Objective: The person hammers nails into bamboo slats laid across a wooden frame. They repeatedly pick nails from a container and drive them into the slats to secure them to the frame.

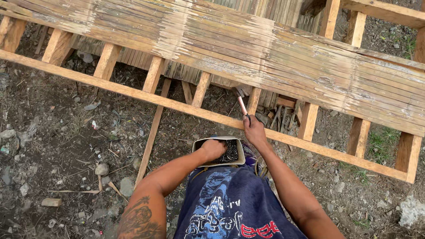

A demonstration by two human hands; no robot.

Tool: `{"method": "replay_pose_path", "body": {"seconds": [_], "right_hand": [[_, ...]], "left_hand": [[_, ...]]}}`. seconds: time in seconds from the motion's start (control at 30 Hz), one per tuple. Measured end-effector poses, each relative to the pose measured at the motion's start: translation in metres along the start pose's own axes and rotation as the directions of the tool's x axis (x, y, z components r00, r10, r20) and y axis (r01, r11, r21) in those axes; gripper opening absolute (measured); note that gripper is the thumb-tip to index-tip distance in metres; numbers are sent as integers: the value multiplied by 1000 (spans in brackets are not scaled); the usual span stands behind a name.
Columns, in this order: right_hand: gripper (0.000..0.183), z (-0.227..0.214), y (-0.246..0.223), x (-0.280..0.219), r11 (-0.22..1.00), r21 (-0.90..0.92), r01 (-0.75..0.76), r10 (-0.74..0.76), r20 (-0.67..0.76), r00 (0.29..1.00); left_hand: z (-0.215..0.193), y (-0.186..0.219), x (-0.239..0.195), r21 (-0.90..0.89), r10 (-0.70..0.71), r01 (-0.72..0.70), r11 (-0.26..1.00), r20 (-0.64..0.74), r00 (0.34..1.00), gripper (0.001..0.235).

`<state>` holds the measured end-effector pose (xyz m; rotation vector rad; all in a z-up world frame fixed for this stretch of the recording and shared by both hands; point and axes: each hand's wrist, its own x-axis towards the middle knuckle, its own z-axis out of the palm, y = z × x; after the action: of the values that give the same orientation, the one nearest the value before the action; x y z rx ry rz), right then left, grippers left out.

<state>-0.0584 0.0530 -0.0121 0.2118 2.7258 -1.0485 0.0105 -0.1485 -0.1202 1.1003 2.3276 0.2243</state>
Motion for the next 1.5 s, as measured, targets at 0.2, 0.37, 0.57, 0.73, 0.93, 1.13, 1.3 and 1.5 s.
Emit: {"method": "replay_pose_path", "body": {"seconds": [0.2,0.37,0.57,0.73,0.93,1.13,1.3,1.5], "right_hand": [[40,-10,-3,2,994,-88,66,-51,168,984],[39,-16,-1,3,994,-59,94,-82,176,981],[40,-14,0,7,994,-51,95,-84,195,977],[38,-12,-23,14,997,40,64,-71,182,981],[33,-22,-98,36,991,58,120,-126,113,986],[29,0,-158,61,993,117,3,-14,92,996],[32,23,-174,70,984,-71,-164,173,149,974],[27,27,-180,44,997,70,-10,15,-76,997]], "left_hand": [[5,13,-5,-22,-107,106,994,-79,991,25],[-43,38,-31,-246,-188,139,959,-190,964,27],[-117,51,-54,-498,-149,-65,865,-378,914,22],[-151,-14,-43,-672,-451,-91,735,-585,674,24],[-187,-144,-34,-695,-533,-159,701,-659,530,30],[-218,-235,5,-691,-583,3,723,-608,539,17],[-205,-262,32,-595,-429,-69,801,-651,626,17],[-196,-264,27,-556,-371,-105,824,-670,643,13]]}}
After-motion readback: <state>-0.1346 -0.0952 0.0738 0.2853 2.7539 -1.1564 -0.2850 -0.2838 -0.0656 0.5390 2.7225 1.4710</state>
